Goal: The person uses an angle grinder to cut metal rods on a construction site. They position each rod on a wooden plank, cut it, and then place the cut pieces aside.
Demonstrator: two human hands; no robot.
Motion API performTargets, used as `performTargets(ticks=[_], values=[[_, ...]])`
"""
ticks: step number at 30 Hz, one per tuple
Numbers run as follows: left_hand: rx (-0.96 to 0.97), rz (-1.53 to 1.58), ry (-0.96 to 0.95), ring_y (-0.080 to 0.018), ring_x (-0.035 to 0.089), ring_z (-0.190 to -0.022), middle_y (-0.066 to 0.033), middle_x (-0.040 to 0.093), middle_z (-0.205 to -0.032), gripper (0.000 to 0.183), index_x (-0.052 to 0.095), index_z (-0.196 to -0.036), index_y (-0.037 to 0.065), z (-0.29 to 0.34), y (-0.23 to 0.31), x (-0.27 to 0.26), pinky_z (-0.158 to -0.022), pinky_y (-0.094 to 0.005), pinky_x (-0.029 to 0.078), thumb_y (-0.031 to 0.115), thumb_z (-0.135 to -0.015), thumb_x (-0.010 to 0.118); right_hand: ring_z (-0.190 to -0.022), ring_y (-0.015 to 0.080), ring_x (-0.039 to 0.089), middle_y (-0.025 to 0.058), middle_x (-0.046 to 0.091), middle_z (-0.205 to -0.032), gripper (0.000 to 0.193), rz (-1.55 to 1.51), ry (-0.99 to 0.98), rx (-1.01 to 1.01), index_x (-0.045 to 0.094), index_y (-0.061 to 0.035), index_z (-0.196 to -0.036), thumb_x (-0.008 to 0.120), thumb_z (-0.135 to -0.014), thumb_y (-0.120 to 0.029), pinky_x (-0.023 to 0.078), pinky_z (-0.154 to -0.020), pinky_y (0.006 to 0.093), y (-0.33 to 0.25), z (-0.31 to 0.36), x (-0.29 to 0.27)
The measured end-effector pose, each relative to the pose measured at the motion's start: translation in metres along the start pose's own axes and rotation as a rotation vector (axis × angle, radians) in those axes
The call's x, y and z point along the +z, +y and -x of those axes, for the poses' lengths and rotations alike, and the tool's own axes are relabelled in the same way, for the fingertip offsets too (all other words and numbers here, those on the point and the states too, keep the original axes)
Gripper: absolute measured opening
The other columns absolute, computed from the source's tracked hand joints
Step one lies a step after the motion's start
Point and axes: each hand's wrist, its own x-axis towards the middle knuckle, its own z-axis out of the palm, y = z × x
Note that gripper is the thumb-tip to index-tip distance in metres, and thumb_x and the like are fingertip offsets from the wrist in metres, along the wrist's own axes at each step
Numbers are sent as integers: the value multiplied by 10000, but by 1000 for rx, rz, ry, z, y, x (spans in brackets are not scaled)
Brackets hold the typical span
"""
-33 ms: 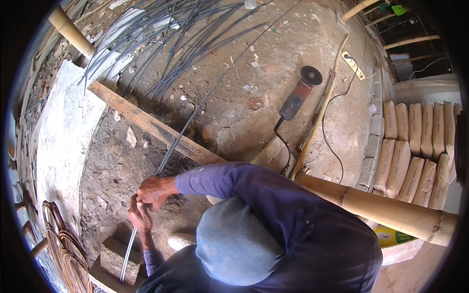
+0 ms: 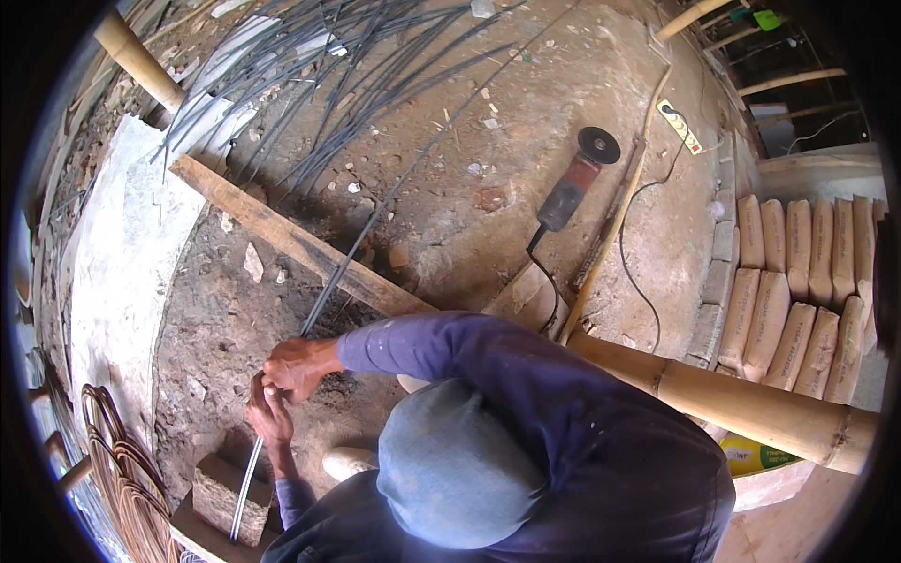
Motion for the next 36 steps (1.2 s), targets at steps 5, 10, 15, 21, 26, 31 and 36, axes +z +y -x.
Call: performTargets(ticks=[5,10,15,21,26,31,36], values=[[-16,-11,38,-415,697,-695,-214,706,-794,672,674,-1313,19,0,11,2,-638,-503,492,624,-1131,445,-951,375,701,187,686,-977,375,-42,116,-5,700,-11,-1062,763,-771,-238,553,-825,528,0,5,-6],[81,-164,-59,-427,645,-639,-218,661,-736,458,732,-1053,48,-10,8,-1,-629,-508,487,477,-1124,590,-1051,356,648,188,656,-1068,429,1,358,129,697,1,-1149,807,-796,-215,519,-933,487,-7,29,-16],[-10,-299,-127,-460,633,-672,-226,657,-751,399,688,-911,46,-5,1,-2,-636,-510,488,392,-1108,653,-977,234,654,124,680,-1067,262,-126,570,254,718,11,-1196,750,-937,-21,575,-844,417,-18,57,-62],[-47,-314,-138,-454,630,-674,-224,652,-742,399,672,-879,52,-7,5,-3,-637,-508,488,396,-1079,707,-983,207,731,113,738,-1198,318,253,1191,381,707,-36,-1274,801,-975,-95,595,-906,373,11,197,-167],[-38,-228,-126,-431,556,-607,-211,598,-681,421,643,-811,52,-5,8,-1,-590,-482,452,378,-1051,759,-1141,284,678,161,704,-1258,473,282,1965,891,694,22,-1318,847,-953,-237,543,-1013,432,55,379,-206],[16,-238,-86,-450,648,-683,-198,669,-735,407,680,-854,63,1,3,-3,-619,-508,482,416,-1039,764,-1231,447,708,309,719,-1329,1053,423,1655,1650,625,111,-1427,886,-788,-684,539,-1096,535,108,472,-199],[-44,-294,-129,-410,677,-652,-151,698,-719,451,731,-888,90,1,5,-3,-620,-503,501,516,-1036,725,-1123,399,768,281,764,-1257,939,-20,1695,1663,709,120,-1296,927,-768,-624,605,-961,492,142,495,-213]])
